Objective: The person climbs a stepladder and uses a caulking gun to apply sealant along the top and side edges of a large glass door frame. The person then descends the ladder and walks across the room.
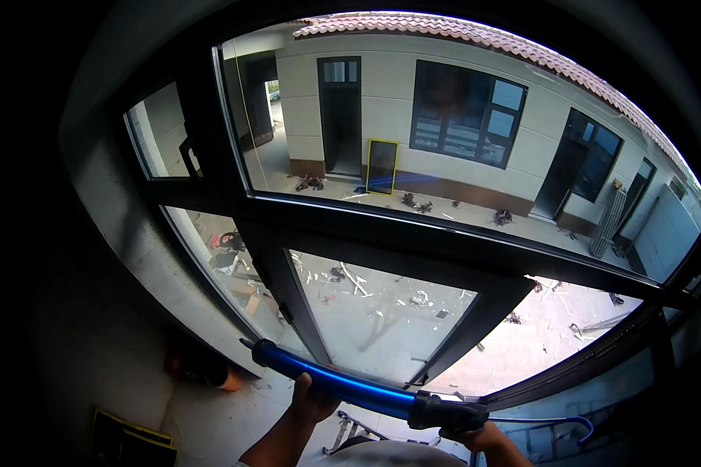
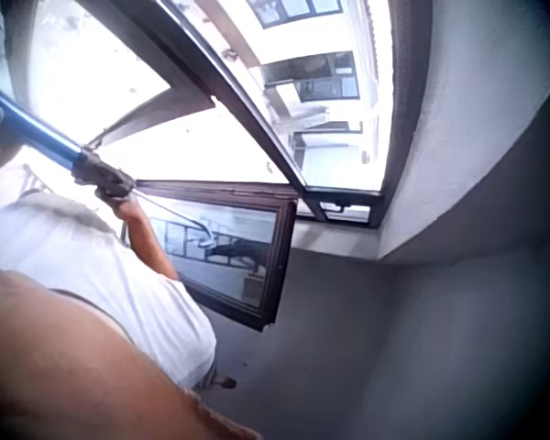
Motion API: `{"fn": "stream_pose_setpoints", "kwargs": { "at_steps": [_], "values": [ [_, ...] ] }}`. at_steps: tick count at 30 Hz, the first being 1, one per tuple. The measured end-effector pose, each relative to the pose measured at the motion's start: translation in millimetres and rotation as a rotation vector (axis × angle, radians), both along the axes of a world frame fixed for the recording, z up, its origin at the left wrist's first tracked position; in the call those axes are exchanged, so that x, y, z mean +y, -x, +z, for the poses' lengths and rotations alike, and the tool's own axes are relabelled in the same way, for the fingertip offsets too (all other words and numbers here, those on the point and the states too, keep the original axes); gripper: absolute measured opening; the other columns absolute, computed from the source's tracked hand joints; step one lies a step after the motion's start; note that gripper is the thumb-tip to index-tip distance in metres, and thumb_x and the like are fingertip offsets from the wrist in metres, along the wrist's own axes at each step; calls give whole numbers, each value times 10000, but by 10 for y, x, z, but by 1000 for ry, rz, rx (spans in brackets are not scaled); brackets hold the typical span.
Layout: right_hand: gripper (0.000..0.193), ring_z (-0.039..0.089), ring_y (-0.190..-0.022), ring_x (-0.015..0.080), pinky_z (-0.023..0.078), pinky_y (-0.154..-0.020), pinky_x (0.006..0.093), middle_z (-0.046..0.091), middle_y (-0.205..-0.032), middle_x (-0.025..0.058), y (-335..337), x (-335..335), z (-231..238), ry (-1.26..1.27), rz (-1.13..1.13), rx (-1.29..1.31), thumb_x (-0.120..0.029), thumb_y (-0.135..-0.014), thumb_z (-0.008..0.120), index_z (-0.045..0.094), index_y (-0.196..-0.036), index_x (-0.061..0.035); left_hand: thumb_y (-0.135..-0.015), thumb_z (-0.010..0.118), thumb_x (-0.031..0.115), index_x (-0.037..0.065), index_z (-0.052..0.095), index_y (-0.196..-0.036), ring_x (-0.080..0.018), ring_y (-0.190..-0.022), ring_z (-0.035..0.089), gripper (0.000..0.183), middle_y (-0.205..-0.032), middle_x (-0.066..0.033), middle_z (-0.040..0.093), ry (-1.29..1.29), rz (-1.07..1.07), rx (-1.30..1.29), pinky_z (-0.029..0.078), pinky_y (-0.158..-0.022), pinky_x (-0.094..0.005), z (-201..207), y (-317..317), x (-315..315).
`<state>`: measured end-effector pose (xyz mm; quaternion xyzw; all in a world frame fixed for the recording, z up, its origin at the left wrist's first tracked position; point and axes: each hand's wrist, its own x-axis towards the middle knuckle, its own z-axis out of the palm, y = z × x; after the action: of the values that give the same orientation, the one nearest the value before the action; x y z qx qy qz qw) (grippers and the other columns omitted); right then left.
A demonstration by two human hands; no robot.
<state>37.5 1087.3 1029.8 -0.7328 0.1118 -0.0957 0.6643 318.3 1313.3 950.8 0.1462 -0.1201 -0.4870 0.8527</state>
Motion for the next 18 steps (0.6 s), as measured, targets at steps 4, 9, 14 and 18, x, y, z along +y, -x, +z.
{"fn": "stream_pose_setpoints", "kwargs": {
  "at_steps": [4,9,14,18],
  "values": [
    [336,587,-850,151,508,-757,342,666,-936,48,-66,224,106,7,-44,105,-46,-830,765,661,-1148,-73,-859,713,450,22,584,-1235,-272,-1015,648,584,-1080,-136,671,53,-46,13,518,-912,-448,262,-254,110],
    [368,604,-878,153,508,-777,340,672,-947,48,-27,379,25,-71,-192,51,-27,-790,788,670,-1134,-84,-846,738,457,7,568,-1249,-251,-1047,646,627,-1106,-124,669,86,-109,-57,500,-964,-415,354,-495,87],
    [435,607,-857,160,503,-748,326,661,-979,50,-15,499,86,-255,-293,56,20,-757,767,646,-1163,-77,-810,808,381,3,579,-1213,-217,-989,646,598,-1025,-111,657,80,-170,-107,539,-889,-347,704,-570,17],
    [526,612,-757,152,506,-608,275,630,-975,88,150,530,-144,-168,-273,-80,13,-779,721,552,-1274,-44,-845,761,422,-30,538,-1257,-234,-1065,648,651,-1116,-155,660,114,-222,-175,518,-958,-404,689,-615,-55]
  ]
}}
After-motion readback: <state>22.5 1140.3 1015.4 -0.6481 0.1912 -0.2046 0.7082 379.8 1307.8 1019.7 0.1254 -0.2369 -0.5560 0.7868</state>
